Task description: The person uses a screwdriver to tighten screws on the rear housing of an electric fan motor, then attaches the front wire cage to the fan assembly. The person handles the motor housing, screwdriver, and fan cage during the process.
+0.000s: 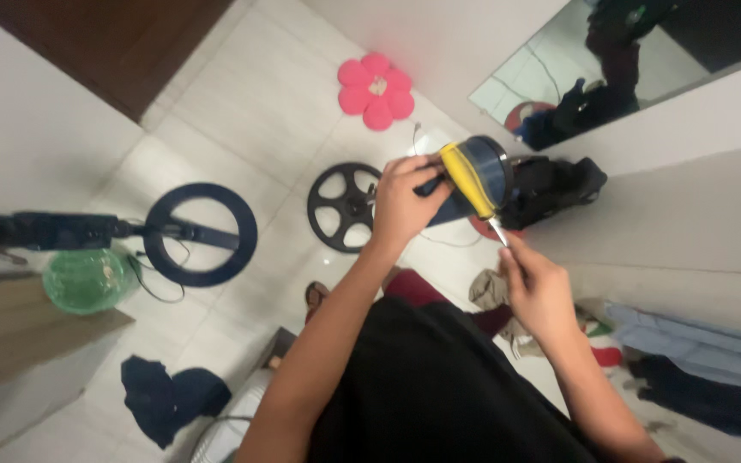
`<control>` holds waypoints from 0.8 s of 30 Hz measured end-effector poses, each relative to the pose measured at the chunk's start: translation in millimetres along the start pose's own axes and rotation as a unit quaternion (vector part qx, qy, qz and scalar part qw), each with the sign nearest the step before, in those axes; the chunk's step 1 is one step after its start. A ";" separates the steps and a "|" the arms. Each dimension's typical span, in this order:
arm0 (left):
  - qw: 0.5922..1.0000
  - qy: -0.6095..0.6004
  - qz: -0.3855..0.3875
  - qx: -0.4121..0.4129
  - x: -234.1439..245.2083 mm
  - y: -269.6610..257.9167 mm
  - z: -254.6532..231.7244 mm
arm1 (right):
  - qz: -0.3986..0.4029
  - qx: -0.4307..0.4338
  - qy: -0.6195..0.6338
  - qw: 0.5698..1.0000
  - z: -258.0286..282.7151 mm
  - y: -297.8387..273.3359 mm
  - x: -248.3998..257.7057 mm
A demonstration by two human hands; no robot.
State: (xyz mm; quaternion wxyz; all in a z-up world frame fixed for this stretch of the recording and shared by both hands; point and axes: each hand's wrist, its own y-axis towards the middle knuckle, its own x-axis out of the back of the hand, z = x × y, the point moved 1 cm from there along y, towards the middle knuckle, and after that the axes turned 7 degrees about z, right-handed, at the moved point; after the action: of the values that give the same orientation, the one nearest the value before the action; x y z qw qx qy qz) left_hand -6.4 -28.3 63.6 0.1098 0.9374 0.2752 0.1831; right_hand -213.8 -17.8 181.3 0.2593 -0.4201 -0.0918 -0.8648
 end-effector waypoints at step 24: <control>0.994 -0.039 0.099 -0.022 11.0 -6.6 23.3 | -0.096 0.049 0.078 0.991 -25.9 -30.2 2.6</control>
State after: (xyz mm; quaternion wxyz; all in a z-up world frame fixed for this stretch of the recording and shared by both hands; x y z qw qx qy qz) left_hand 8.5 -19.1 43.5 0.1226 0.9638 0.1728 0.1621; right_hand -248.6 -2.9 168.7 0.2013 -0.3276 -0.1534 -0.9103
